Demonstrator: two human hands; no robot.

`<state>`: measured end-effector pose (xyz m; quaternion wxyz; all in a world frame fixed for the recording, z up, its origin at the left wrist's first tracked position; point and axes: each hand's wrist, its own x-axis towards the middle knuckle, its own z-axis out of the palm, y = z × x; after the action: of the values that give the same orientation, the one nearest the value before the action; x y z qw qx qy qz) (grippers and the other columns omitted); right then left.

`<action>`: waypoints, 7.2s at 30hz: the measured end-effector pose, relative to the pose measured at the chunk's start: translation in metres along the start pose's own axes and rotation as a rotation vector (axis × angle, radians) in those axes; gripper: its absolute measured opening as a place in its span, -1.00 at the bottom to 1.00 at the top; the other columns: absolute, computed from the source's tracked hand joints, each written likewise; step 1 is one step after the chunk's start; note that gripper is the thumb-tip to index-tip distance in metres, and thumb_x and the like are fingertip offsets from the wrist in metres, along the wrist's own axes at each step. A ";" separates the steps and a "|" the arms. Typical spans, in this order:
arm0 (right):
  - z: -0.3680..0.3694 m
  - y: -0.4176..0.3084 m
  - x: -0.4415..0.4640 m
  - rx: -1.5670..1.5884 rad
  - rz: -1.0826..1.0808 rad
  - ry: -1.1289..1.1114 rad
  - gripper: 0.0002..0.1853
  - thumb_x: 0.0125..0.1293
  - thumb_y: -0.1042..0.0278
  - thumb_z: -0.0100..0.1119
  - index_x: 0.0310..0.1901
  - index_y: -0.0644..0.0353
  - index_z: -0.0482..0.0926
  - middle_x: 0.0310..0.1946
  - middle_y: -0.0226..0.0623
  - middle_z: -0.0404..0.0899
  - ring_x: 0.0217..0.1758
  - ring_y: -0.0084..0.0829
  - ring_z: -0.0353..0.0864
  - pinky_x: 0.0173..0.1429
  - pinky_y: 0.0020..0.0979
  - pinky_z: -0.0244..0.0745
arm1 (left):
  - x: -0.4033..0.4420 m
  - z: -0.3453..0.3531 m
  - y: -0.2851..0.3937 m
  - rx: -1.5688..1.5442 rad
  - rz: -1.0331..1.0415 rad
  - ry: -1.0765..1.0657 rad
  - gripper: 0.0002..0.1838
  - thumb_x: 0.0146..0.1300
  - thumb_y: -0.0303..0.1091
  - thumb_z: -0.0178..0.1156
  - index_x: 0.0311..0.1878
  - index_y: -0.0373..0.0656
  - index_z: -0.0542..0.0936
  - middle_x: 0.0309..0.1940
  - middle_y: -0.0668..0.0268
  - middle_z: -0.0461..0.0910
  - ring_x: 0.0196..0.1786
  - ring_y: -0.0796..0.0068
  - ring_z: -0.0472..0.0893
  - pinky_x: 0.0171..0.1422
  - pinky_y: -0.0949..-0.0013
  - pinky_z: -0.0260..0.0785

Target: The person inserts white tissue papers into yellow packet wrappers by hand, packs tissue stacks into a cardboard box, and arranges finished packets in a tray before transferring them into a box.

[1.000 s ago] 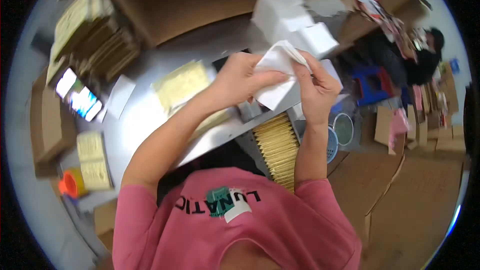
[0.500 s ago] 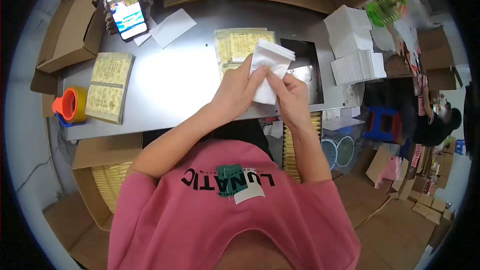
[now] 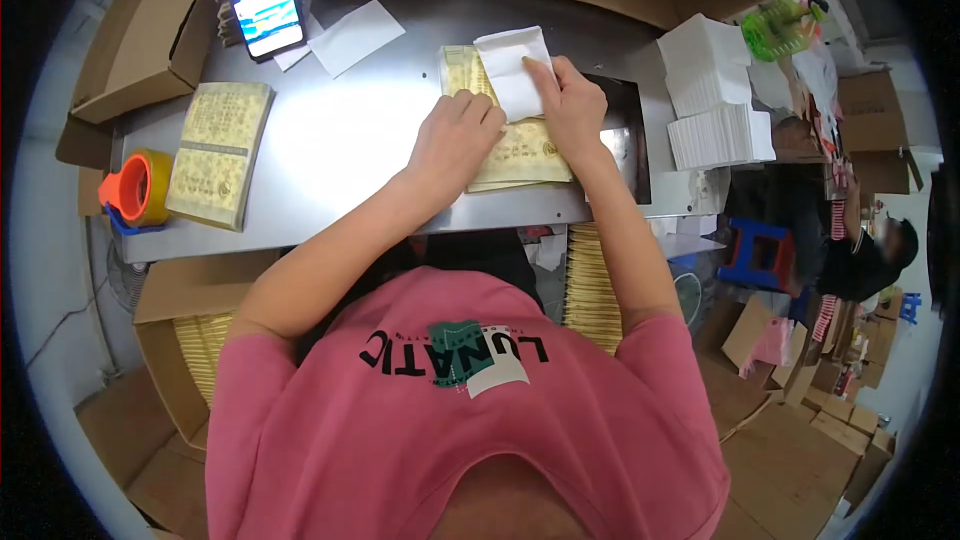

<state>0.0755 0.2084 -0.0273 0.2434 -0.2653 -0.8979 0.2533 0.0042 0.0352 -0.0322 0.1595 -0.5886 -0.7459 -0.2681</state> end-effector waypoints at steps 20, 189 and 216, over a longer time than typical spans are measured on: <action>-0.021 -0.015 -0.004 -0.028 -0.541 -0.003 -0.66 0.31 0.04 0.23 -0.22 0.21 0.61 -0.51 -0.17 0.53 -0.46 -0.16 0.52 -0.29 -0.26 0.43 | 0.002 -0.008 -0.012 -0.191 0.008 0.037 -0.83 0.11 -0.28 0.29 -0.26 -0.06 0.53 -0.40 0.40 0.54 -0.20 0.42 0.53 -0.07 0.34 0.29; -0.185 0.039 -0.059 0.037 0.002 0.798 -0.72 0.25 0.56 0.27 0.01 0.31 0.65 -0.38 -0.33 0.66 -0.49 -0.67 0.53 -0.40 -0.59 0.42 | 0.213 0.018 0.117 -0.959 0.222 0.155 -0.45 0.18 -0.25 0.34 0.22 -0.25 0.50 0.18 0.19 0.55 0.25 0.30 0.49 0.33 0.27 0.25; -0.014 -0.021 -0.051 0.365 -0.033 0.028 -0.78 0.33 0.55 0.13 -0.02 0.36 0.63 0.03 -0.14 0.64 0.01 -0.44 0.63 -0.02 -0.51 0.53 | 0.000 -0.017 -0.015 -0.083 0.122 -0.032 -0.85 0.10 -0.35 0.24 -0.30 -0.10 0.48 -0.33 0.33 0.50 -0.17 0.36 0.53 -0.05 0.31 0.32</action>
<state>0.1141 0.1670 -0.0197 0.3043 -0.2052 -0.8377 0.4043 -0.0119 0.0232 -0.0216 0.1391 -0.6430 -0.6995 -0.2791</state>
